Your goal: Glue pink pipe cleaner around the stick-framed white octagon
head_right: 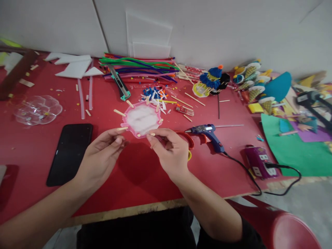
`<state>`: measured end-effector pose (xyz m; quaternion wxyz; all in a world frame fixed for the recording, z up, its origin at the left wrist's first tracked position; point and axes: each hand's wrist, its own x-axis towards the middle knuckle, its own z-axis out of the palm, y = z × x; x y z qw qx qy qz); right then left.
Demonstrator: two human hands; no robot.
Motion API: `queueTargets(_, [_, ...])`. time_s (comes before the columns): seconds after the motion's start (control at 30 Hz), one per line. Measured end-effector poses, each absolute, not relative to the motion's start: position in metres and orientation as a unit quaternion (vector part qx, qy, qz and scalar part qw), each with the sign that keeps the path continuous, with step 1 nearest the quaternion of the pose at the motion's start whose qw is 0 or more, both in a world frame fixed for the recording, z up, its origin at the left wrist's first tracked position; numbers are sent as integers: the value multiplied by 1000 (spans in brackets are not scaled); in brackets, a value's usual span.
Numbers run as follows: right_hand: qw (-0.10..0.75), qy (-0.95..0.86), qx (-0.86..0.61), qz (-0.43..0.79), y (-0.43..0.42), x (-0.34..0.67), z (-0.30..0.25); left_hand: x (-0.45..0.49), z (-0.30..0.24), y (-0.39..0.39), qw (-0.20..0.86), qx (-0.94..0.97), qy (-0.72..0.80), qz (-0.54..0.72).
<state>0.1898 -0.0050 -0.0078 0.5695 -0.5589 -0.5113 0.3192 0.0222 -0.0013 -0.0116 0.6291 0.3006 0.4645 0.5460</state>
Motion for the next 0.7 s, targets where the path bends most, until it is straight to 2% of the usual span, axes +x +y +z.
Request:
queueTargets(0.27, [571,-526,-534,334,-6,189,-8,22,-13,-2,638,325,438,544])
queueTargets(0.47, [548,-564,-520,335,-9,191,-10,25,-12,-6,642,386,462,476])
queueTargets(0.7, [529,-595,-518,314,-10,192,-10,22,-4,-7,576,473,494,448])
